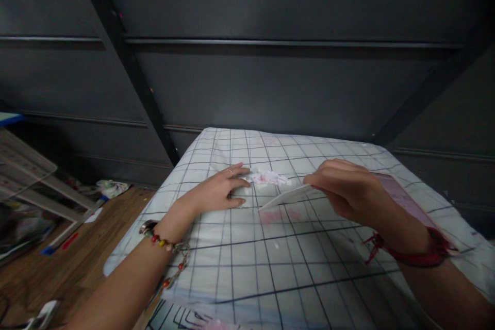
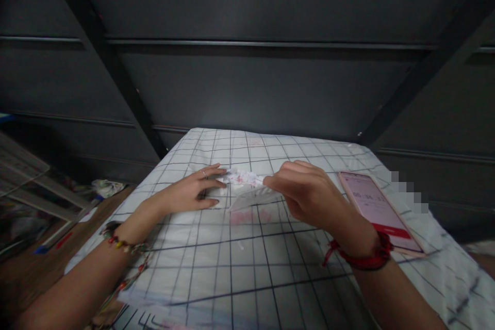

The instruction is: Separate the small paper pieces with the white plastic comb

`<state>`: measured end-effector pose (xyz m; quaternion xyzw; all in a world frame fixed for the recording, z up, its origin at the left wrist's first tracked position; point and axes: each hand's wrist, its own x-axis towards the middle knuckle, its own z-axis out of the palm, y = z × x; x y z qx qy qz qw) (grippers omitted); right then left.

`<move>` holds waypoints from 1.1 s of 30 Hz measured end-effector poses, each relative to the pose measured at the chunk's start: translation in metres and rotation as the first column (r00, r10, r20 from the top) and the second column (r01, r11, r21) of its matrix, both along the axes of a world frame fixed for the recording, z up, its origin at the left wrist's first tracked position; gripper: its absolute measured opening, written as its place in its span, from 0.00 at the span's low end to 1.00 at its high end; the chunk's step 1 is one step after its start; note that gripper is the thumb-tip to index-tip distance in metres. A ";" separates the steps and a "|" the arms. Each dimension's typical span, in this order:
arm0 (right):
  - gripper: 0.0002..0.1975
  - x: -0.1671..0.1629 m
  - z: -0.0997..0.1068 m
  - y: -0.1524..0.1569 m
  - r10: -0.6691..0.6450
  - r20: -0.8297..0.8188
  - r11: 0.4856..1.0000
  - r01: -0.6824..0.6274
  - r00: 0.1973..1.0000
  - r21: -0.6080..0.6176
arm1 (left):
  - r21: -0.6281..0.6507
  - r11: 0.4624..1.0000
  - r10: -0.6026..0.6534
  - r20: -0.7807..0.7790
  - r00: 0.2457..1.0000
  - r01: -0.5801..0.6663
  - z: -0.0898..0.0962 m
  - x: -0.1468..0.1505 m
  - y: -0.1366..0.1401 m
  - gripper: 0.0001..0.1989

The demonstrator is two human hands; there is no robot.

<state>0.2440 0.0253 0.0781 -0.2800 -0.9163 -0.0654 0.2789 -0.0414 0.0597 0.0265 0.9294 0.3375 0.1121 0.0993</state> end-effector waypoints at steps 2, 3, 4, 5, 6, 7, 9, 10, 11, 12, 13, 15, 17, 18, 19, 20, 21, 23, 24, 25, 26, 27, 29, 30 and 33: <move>0.14 -0.001 0.000 0.000 0.016 -0.011 1.000 -0.016 1.000 0.000 | -0.008 1.000 -0.004 0.019 1.000 0.004 -0.001 0.000 0.001 0.18; 0.14 -0.002 0.001 -0.001 0.028 -0.007 1.000 -0.028 1.000 -0.002 | -0.011 1.000 -0.007 0.032 0.999 0.007 -0.002 -0.001 0.001 0.18; 0.15 -0.003 0.001 -0.001 0.037 0.007 0.999 -0.037 0.999 -0.010 | -0.011 1.000 -0.010 0.046 0.999 0.011 -0.002 -0.001 0.002 0.18; 0.15 -0.004 0.003 -0.002 0.038 0.026 0.999 -0.037 0.999 -0.025 | -0.009 1.000 -0.016 0.059 0.998 0.017 -0.003 -0.001 0.002 0.18; 0.15 -0.005 0.005 -0.002 0.040 0.047 0.998 -0.038 0.998 -0.043 | -0.005 1.000 -0.022 0.069 0.997 0.022 -0.004 -0.001 0.002 0.18; 0.15 -0.005 0.008 -0.003 0.042 0.067 0.997 -0.038 0.997 -0.061 | -0.001 1.000 -0.026 0.076 0.997 0.026 -0.004 -0.002 0.002 0.18; 0.15 -0.003 0.014 -0.004 0.051 0.106 0.995 -0.042 0.993 -0.085 | 0.007 1.000 -0.026 0.081 0.996 0.026 -0.005 -0.002 0.002 0.18; 0.15 -0.002 0.018 -0.004 0.053 0.119 0.996 -0.043 0.992 -0.080 | 0.010 1.000 -0.024 0.079 0.997 0.023 -0.005 -0.003 0.001 0.18; 0.14 0.001 0.021 -0.004 0.051 0.124 0.997 -0.044 0.991 -0.061 | 0.014 1.000 -0.022 0.075 0.997 0.021 -0.006 -0.003 0.001 0.18; 0.13 0.003 0.024 -0.005 0.043 0.122 0.999 -0.039 0.992 -0.032 | 0.020 1.000 -0.026 0.071 0.997 0.024 -0.006 -0.004 0.001 0.18; 0.13 0.007 0.027 -0.005 0.025 0.115 1.000 -0.026 0.993 0.007 | 0.028 0.999 -0.033 0.068 0.997 0.031 -0.007 -0.004 0.001 0.18; 0.13 0.015 0.028 -0.007 -0.043 0.109 0.995 0.033 0.993 0.093 | 0.046 0.998 -0.049 0.072 0.996 0.046 -0.007 -0.005 0.001 0.18; 0.13 0.024 0.025 -0.011 -0.159 0.151 0.977 0.134 0.976 0.167 | 0.061 0.996 -0.065 0.079 0.995 0.060 -0.007 -0.004 0.001 0.18; 0.13 0.028 0.022 -0.016 -0.225 0.189 0.962 0.188 0.956 0.196 | 0.068 0.996 -0.070 0.079 0.994 0.064 -0.006 -0.004 0.000 0.18; 0.13 0.032 0.019 -0.021 -0.287 0.225 0.946 0.237 0.931 0.223 | 0.072 0.995 -0.075 0.075 0.994 0.070 -0.005 -0.003 -0.001 0.18; 0.13 0.034 0.014 -0.027 -0.336 0.250 0.929 0.276 0.908 0.248 | 0.074 0.994 -0.083 0.069 0.994 0.078 -0.004 -0.002 -0.003 0.19; 0.14 0.035 0.009 -0.034 -0.373 0.261 0.914 0.305 0.890 0.266 | 0.073 0.993 -0.093 0.061 0.994 0.088 -0.003 0.000 -0.005 0.19; 0.16 0.033 0.000 -0.050 -0.418 0.258 0.897 0.351 0.871 0.269 | 0.067 0.991 -0.120 0.046 0.992 0.117 0.001 0.004 -0.009 0.20; 0.16 0.030 -0.004 -0.058 -0.429 0.253 0.894 0.366 0.867 0.259 | 0.063 0.989 -0.139 0.039 0.989 0.137 0.003 0.006 -0.011 0.21; 0.16 0.027 -0.007 -0.066 -0.429 0.251 0.895 0.370 0.868 0.250 | 0.059 0.986 -0.159 0.032 0.987 0.157 0.005 0.009 -0.013 0.22; 0.16 0.023 -0.009 -0.073 -0.423 0.249 0.898 0.365 0.871 0.246 | 0.056 0.983 -0.176 0.024 0.984 0.174 0.007 0.011 -0.015 0.22; 0.16 0.019 -0.011 -0.079 -0.413 0.246 0.901 0.354 0.877 0.252 | 0.052 0.981 -0.189 0.016 0.982 0.188 0.009 0.013 -0.017 0.23; 0.16 0.013 -0.010 -0.087 -0.388 0.241 0.907 0.322 0.890 0.270 | 0.045 0.979 -0.201 -0.009 0.980 0.201 0.013 0.016 -0.020 0.24; 0.16 0.012 -0.008 -0.089 -0.382 0.240 0.909 0.316 0.892 0.273 | 0.040 0.978 -0.202 -0.028 0.979 0.203 0.015 0.018 -0.021 0.24; 0.17 0.013 -0.001 -0.089 -0.439 0.232 0.885 0.373 0.868 0.279 | 0.025 0.976 -0.212 -0.093 0.973 0.215 0.019 0.020 -0.025 0.22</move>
